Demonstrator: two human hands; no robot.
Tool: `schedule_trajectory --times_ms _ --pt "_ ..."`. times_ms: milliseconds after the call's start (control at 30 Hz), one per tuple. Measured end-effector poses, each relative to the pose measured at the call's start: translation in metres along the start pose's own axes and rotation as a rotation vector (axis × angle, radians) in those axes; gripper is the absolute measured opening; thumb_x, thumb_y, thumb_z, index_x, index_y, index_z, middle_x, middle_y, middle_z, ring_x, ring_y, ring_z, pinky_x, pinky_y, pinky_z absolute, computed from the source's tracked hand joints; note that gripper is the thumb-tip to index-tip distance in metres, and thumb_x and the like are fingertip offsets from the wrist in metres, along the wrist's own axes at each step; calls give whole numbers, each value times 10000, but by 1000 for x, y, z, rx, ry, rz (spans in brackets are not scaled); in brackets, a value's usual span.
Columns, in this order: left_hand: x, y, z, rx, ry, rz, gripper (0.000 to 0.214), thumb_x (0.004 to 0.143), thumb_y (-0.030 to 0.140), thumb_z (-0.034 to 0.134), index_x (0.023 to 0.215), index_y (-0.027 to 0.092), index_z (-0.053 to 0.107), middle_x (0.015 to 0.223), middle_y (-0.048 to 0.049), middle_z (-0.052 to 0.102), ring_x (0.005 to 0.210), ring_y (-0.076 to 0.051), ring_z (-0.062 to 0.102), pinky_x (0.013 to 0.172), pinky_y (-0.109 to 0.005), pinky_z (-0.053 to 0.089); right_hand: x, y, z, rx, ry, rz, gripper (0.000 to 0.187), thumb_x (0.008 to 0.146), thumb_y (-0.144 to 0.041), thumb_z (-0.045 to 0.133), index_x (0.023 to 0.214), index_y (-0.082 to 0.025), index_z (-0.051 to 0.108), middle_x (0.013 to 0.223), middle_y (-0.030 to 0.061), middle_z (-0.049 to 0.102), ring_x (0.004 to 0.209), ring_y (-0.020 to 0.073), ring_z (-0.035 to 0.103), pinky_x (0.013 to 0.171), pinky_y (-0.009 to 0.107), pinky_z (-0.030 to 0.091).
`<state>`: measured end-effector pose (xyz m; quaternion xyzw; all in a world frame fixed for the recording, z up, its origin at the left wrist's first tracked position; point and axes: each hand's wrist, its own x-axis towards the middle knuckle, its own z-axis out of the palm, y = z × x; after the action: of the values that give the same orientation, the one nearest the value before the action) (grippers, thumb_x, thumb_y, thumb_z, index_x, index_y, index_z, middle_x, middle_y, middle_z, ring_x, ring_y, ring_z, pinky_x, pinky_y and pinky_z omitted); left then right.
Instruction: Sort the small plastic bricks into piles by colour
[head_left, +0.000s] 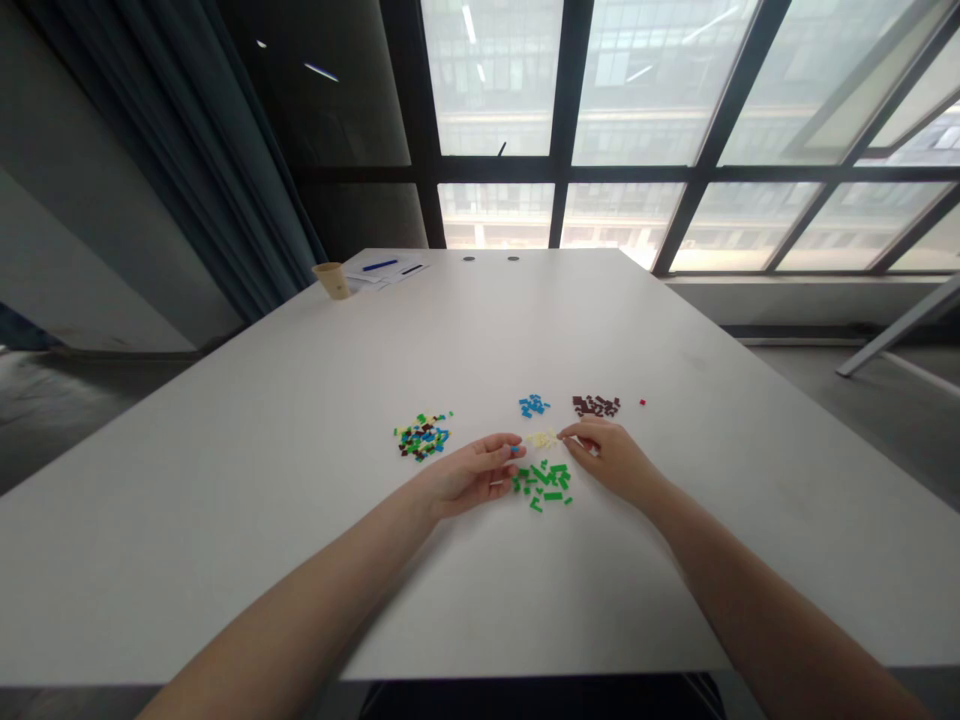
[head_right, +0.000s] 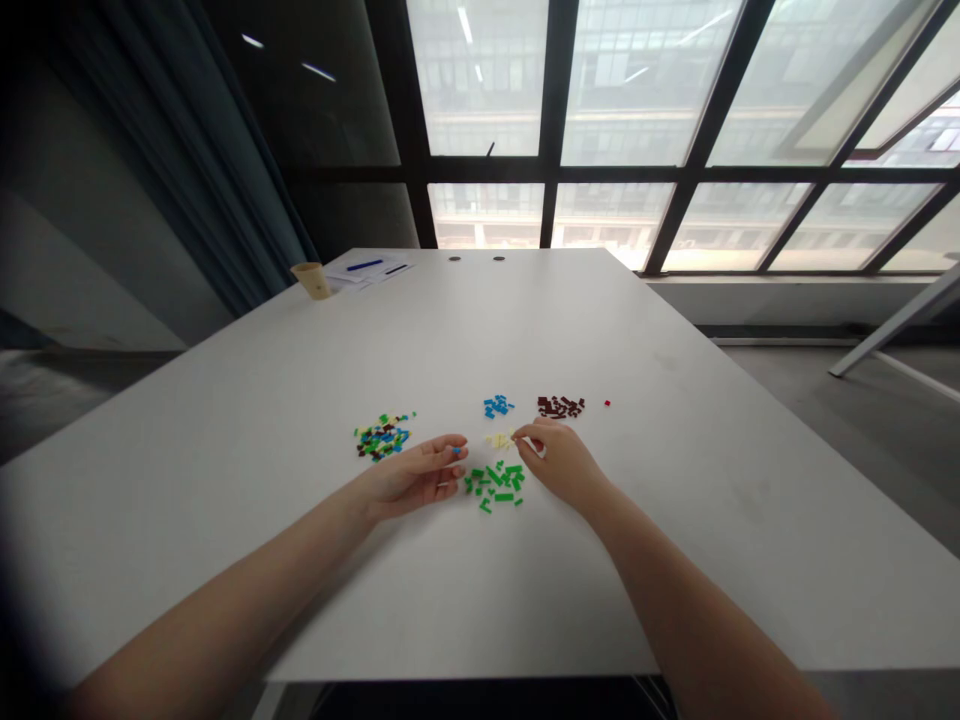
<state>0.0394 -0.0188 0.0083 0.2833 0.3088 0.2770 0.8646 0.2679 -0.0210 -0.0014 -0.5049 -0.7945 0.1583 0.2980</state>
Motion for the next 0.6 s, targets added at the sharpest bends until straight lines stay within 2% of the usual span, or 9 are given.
schedule_trajectory --times_ms 133,300,467,600 --pt "0 -1 1 -4 12 -5 239 667 179 678 893 186 599 839 5 604 672 -58 563 612 -176 408 -1 -14 0 52 75 -71 193 792 -207 470 839 -177 655 648 17 552 574 106 469 579 239 382" --pt "2 -5 2 51 33 0 252 648 175 694 882 175 601 788 -5 601 658 -55 544 631 -174 404 -2 -45 6 104 189 -179 179 780 -270 523 892 -195 640 660 16 532 646 128 489 633 264 402" --pt "2 -9 2 139 -11 34 226 661 214 682 869 166 608 741 9 578 651 -47 518 639 -171 381 -3 -62 18 38 169 -189 147 785 -251 514 797 -205 654 677 26 545 674 138 501 666 277 402" --pt "4 -8 3 214 57 107 219 646 233 686 840 177 601 770 1 591 654 -57 512 644 -186 373 2 -57 18 -24 124 -179 170 804 -255 493 788 -210 656 703 36 565 704 145 513 691 279 397"
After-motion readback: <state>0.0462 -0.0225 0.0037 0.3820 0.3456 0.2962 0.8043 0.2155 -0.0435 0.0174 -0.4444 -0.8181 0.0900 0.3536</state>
